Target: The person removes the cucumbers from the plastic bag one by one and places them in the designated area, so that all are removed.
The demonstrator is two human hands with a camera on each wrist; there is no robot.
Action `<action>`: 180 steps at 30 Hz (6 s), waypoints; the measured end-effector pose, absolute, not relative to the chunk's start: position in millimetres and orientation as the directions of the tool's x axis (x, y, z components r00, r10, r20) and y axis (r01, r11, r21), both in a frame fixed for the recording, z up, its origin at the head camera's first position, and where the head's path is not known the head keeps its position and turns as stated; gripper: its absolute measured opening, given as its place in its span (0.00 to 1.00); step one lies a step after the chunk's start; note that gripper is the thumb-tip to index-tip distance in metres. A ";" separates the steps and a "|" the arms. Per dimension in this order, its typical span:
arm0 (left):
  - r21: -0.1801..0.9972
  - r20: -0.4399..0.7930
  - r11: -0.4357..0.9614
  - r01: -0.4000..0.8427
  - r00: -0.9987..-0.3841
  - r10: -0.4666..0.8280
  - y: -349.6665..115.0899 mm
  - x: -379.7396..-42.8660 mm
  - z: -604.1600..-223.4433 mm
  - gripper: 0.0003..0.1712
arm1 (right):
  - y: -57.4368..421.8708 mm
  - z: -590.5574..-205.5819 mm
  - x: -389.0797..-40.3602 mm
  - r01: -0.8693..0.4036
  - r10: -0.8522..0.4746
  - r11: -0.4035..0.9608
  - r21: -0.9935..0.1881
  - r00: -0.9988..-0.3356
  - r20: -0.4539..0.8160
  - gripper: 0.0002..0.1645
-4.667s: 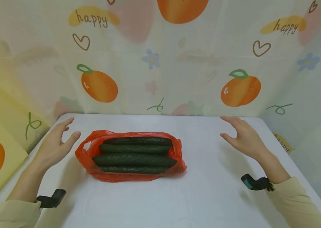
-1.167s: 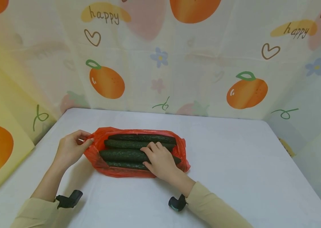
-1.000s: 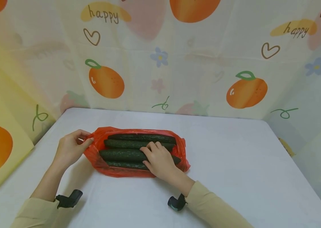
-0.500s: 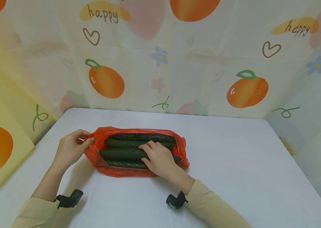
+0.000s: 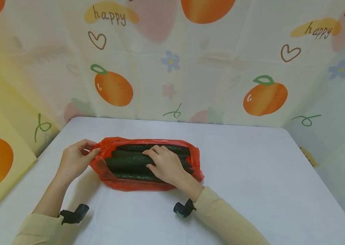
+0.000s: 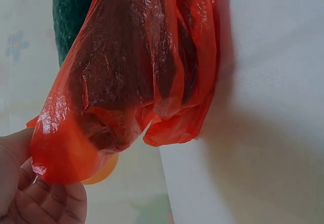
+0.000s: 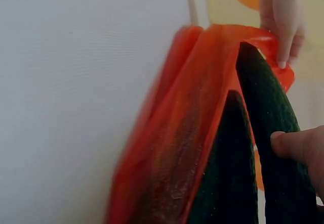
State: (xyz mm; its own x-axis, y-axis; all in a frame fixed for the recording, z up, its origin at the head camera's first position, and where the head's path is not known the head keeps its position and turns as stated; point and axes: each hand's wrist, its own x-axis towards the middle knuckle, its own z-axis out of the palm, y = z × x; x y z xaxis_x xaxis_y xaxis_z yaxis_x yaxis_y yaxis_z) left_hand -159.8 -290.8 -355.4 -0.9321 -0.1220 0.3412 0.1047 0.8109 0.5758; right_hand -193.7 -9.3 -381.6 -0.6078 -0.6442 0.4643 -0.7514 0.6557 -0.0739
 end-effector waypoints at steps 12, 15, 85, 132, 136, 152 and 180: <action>0.572 0.345 0.813 0.105 -0.930 -0.122 -288.6 -159.4 -353.0 0.12 | 7.2 -367.3 -197.8 -0.741 -0.643 0.664 -0.101 -0.634 0.428 0.23; 0.569 0.350 0.815 0.108 -0.929 -0.121 -288.5 -159.5 -353.0 0.12 | 14.6 -363.2 -199.6 -0.738 -0.637 0.666 -0.113 -0.641 0.428 0.24; 0.572 0.345 0.813 0.107 -0.931 -0.121 -287.4 -162.3 -352.7 0.13 | 268.0 -363.7 -285.9 -0.587 -0.469 0.705 -0.397 -0.807 0.359 0.25; 0.577 0.328 0.811 0.093 -0.936 -0.126 -288.3 -161.9 -355.0 0.14 | 293.0 -407.9 -307.8 -0.391 -0.383 0.835 -0.387 -0.918 0.101 0.25; 0.578 0.333 0.811 0.097 -0.934 -0.126 -288.7 -161.9 -354.9 0.14 | 289.3 -406.0 -306.2 -0.407 -0.400 0.835 -0.370 -0.911 0.100 0.25; 0.587 0.321 0.804 0.092 -0.939 -0.127 -289.3 -162.9 -351.9 0.15 | 281.1 -404.1 -305.7 -0.375 -0.370 0.831 -0.411 -0.924 0.096 0.24; 0.598 0.322 0.795 0.098 -0.938 -0.126 -287.5 -164.0 -357.8 0.14 | 230.3 -360.1 -267.9 -0.571 -0.426 0.725 -0.385 -0.811 0.401 0.19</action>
